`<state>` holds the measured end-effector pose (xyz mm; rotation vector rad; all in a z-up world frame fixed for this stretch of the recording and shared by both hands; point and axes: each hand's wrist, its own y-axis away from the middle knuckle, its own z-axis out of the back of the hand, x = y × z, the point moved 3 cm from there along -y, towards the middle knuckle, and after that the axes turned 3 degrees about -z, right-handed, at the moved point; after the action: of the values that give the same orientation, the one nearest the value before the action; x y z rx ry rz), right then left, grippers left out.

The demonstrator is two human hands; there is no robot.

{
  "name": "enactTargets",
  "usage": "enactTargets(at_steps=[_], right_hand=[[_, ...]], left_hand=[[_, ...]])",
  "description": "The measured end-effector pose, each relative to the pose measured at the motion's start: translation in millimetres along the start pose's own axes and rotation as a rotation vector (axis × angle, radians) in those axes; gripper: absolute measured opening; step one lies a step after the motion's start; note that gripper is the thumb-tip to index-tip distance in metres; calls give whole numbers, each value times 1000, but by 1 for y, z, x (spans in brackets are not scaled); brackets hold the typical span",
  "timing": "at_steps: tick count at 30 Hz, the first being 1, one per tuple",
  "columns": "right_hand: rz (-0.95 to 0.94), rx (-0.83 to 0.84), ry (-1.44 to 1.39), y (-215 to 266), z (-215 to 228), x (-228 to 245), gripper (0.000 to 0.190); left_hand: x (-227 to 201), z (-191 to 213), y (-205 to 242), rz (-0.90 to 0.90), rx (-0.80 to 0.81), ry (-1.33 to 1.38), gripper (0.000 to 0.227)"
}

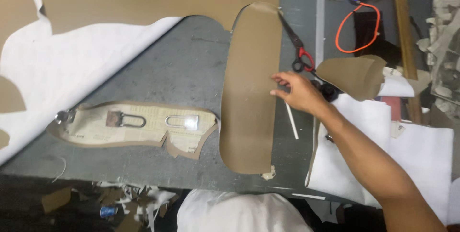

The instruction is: The person uses shears to cut a large sheet of cardboard along a pattern, then places a white paper template on the cut piece and trims the cardboard to match the template shape. The person uses a white marker to mark the cardboard and secures the template with weights.

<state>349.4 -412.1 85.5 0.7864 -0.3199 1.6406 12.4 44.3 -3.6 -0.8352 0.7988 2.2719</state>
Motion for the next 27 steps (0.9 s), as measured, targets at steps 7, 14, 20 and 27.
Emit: enactTargets(at_steps=[7,14,20,27], right_hand=[[99,123,-129,18,-65,56,45],[298,216,-39,17,-128,140,47],[425,162,53,16,-176,180,42],[357,14,142,19,-205,189,50]], left_hand=[[-6,42,-21,-202,-286,-49,36],[-51,7,-73,-362,-382,183,38],[-82,14,-154,-451,-434,92,38],[-93,59,-269,-667,-390,-164,44]])
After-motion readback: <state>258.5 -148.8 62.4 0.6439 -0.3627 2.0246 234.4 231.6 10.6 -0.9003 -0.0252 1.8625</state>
